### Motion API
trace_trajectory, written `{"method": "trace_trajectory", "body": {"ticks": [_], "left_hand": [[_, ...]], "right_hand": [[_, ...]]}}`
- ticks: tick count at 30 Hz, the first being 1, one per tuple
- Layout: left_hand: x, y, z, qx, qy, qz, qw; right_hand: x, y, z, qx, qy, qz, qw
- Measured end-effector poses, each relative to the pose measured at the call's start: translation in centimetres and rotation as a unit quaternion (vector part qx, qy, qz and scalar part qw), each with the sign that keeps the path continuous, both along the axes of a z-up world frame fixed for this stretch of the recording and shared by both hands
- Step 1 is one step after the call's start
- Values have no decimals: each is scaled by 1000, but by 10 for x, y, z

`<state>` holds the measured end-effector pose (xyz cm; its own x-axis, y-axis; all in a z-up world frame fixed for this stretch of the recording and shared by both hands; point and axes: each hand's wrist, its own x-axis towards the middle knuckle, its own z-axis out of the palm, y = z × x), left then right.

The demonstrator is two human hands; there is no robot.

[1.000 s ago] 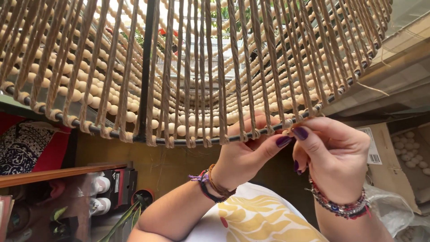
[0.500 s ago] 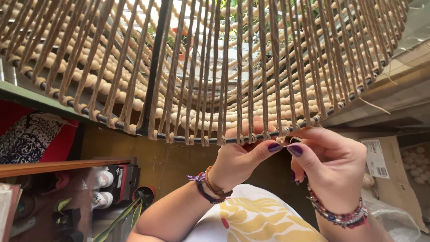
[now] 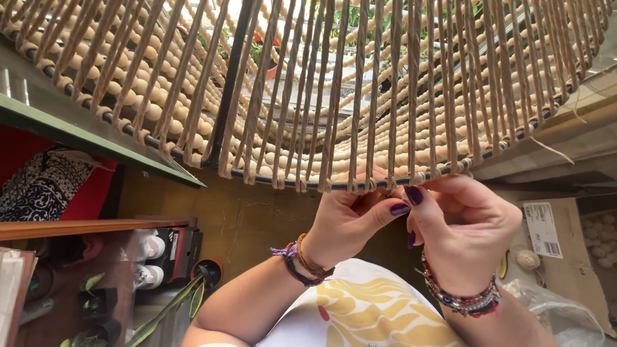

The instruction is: Assembling a beaded lamp shade by threading wooden beads onto strings and tying them to a frame

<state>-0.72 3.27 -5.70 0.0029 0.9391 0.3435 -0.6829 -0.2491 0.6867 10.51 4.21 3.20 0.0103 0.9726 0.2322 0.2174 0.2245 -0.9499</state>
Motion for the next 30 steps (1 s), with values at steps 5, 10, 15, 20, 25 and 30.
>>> {"method": "trace_trajectory", "body": {"ticks": [5, 10, 15, 20, 25, 30], "left_hand": [[0, -4, -10, -8, -21, 6, 1000], [-7, -7, 10, -6, 5, 14, 1000], [-12, -9, 18, -5, 38, 22, 999], [-2, -9, 6, -39, -22, -38, 998], [0, -7, 5, -67, 77, 20, 995], [8, -12, -3, -110, -3, -66, 992]], "right_hand": [[2, -3, -7, -11, 24, -3, 1000], [7, -4, -10, -19, 101, 20, 995], [15, -3, -10, -42, 134, 56, 988], [21, -2, -16, -43, 105, 40, 993], [25, -2, -14, -42, 136, 46, 989], [42, 0, -18, -53, 98, 129, 985]]}}
